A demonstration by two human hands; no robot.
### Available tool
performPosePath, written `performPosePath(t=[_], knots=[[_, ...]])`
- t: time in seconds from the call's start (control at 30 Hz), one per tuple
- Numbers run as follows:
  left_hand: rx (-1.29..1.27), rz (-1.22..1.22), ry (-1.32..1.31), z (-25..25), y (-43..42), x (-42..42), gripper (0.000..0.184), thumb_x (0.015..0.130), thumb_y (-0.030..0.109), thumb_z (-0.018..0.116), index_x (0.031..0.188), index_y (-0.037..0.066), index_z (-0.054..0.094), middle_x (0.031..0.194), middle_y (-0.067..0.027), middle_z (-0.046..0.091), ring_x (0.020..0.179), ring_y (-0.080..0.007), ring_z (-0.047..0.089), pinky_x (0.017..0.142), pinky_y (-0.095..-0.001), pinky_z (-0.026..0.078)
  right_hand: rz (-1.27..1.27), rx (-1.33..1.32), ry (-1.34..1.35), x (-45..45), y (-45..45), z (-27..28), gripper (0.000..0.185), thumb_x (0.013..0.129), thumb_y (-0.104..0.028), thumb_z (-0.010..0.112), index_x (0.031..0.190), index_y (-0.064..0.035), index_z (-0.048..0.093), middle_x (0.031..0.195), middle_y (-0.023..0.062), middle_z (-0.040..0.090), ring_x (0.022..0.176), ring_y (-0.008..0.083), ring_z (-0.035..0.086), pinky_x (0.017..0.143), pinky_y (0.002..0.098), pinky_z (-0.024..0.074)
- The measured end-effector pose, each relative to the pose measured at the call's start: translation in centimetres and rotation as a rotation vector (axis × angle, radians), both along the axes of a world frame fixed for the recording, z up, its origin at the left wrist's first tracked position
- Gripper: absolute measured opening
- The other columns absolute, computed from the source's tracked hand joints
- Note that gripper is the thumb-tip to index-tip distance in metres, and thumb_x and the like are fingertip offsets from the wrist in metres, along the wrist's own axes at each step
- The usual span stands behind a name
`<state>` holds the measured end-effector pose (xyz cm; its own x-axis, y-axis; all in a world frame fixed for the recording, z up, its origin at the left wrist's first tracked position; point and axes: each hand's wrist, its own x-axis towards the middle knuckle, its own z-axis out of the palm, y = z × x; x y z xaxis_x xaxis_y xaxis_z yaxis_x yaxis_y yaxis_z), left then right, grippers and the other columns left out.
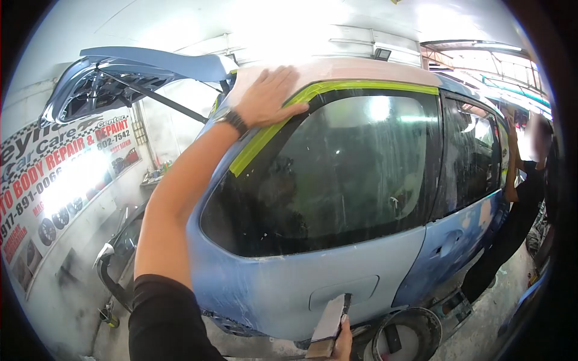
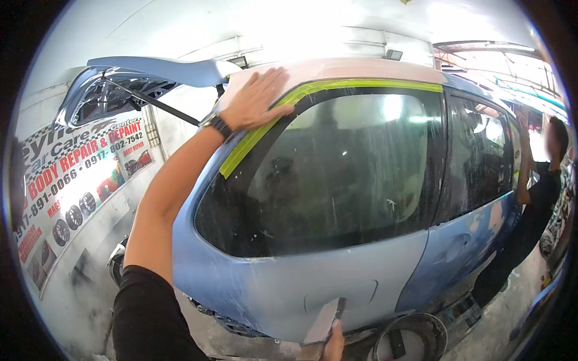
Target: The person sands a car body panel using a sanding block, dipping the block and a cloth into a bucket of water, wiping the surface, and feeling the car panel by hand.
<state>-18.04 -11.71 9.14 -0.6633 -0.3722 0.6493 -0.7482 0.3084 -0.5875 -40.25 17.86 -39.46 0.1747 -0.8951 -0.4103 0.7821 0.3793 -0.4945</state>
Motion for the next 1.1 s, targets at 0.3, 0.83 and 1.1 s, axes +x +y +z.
performPosePath(t=[0.3,0.83,1.1], knots=[[-0.031,-0.011,0.052,-7.7,8.1,6.9,0.093,0.098,0.061,0.056,0.16,-0.002,0.027,0.167,-0.0226,0.027,0.156,-0.0394,0.023,0.125,-0.0576,0.019,0.041,0.049,0.005,1.2,2.0,0.4,0.06,0.109,-0.047,0.047,0.154,-0.0075,0.044,0.148,0.0097,0.051,0.133,0.027,0.047,0.114,0.04,0.0354],[0.017,0.041,0.09,-9.1,9.8,8.4,0.093,0.098,0.058,0.056,0.161,-0.002,0.024,0.169,-0.022,0.024,0.158,-0.0392,0.019,0.125,-0.0597,0.015,0.062,0.09,0.071,1.1,3.1,1.0,0.055,0.108,-0.046,0.047,0.142,-0.0029,0.051,0.133,0.0131,0.057,0.118,0.0321,0.053,0.1,0.043,0.0418],[0.081,0.248,0.249,2.9,0.2,2.0,0.086,0.104,0.064,0.036,0.157,-0.004,0.034,0.165,-0.0246,0.031,0.156,-0.0376,0.026,0.125,-0.06,0.017,0.033,0.079,0.157,0.3,1.1,0.1,0.045,0.108,-0.038,0.048,0.125,0.0002,0.064,0.107,0.0143,0.07,0.091,0.0337,0.065,0.081,0.0465,0.0527]])
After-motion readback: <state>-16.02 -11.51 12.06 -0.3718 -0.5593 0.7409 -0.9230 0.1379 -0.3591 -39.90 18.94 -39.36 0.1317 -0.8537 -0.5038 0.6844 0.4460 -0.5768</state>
